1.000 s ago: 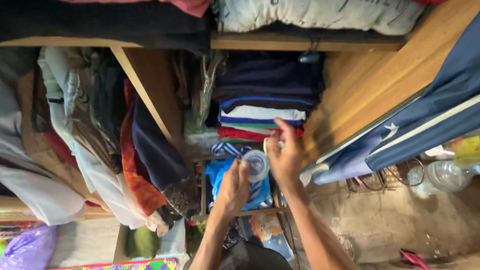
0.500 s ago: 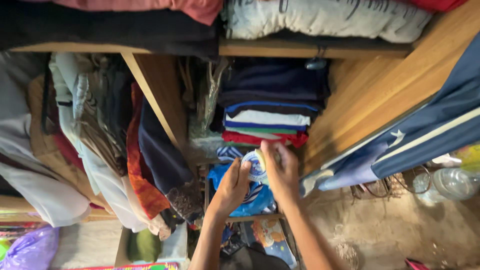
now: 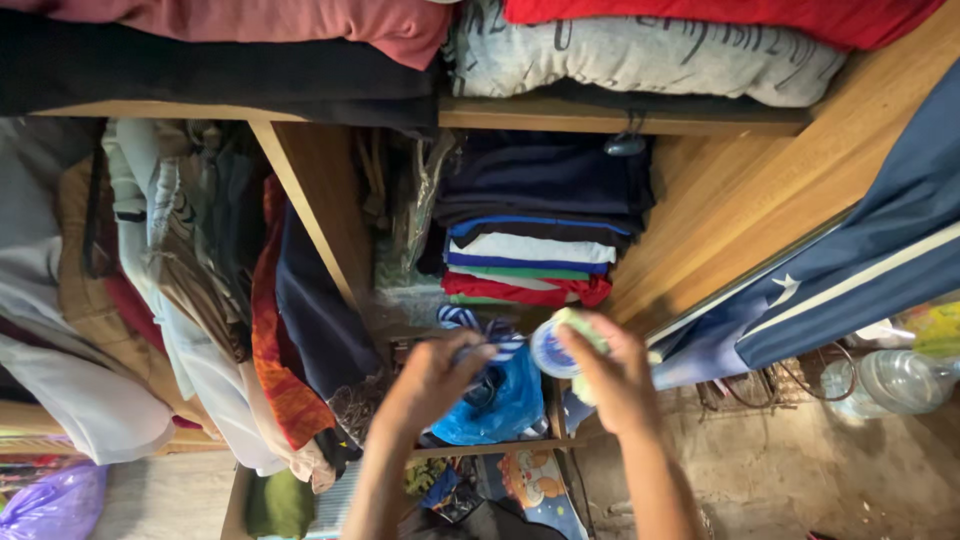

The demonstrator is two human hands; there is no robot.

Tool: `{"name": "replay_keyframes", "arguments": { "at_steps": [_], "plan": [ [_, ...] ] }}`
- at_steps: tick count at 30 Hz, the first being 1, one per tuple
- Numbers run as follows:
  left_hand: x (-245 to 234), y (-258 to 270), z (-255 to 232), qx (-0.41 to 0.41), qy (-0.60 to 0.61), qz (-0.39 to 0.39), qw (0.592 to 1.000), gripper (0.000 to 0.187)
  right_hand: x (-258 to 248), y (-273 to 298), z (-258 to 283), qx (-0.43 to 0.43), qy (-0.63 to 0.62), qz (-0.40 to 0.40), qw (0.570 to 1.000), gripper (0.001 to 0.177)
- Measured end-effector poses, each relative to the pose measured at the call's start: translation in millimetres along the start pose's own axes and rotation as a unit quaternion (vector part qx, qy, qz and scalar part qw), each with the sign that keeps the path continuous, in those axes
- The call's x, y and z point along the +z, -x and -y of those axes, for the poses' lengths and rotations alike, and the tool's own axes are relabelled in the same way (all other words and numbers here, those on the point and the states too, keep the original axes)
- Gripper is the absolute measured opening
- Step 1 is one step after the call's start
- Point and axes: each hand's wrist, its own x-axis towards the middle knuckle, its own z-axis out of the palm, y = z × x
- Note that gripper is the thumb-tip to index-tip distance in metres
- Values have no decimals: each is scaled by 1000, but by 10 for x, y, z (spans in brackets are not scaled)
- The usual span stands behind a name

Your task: The person organizes items inside a wooden wardrobe. They handle a blue plastic bag, a small white container, a black strap, a packaged item, and a white paper, placing them into a lower shelf or drawer.

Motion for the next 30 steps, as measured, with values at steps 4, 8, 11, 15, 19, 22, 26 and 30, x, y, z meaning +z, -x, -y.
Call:
{"name": "replay_keyframes", "arguments": {
  "at_steps": [4, 8, 11, 15, 19, 22, 26, 30],
  "plan": [
    [-449, 108, 88, 67, 15, -55, 996, 26, -324, -90, -178, 34, -110, -78, 990, 37],
    [-917, 184, 43, 5, -57, -156, 986, 29, -407, -112, -339, 2, -164, -121, 979, 30],
    [-899, 215, 95, -43, -55, -201, 977, 34, -236, -168, -571, 2, -202, -127, 971, 25],
    [-442, 27, 155, 199, -45, -146, 968, 32, -20, -127, -657, 25, -272, -121, 954, 24],
    [6, -16, -165, -40, 47, -74, 995, 44, 273, 54, -468, -96, -175, -122, 972, 25],
    [164, -42, -262, -141, 145, -31, 979, 49, 447, 230, -362, -238, 40, -58, 969, 27],
    [192, -92, -135, -52, 59, -66, 995, 61, 447, 294, -219, -423, 205, 50, 881, 33],
    [205, -75, -80, 65, 81, -89, 991, 47, 471, 293, -290, -438, 254, 36, 862, 33]
  ]
}}
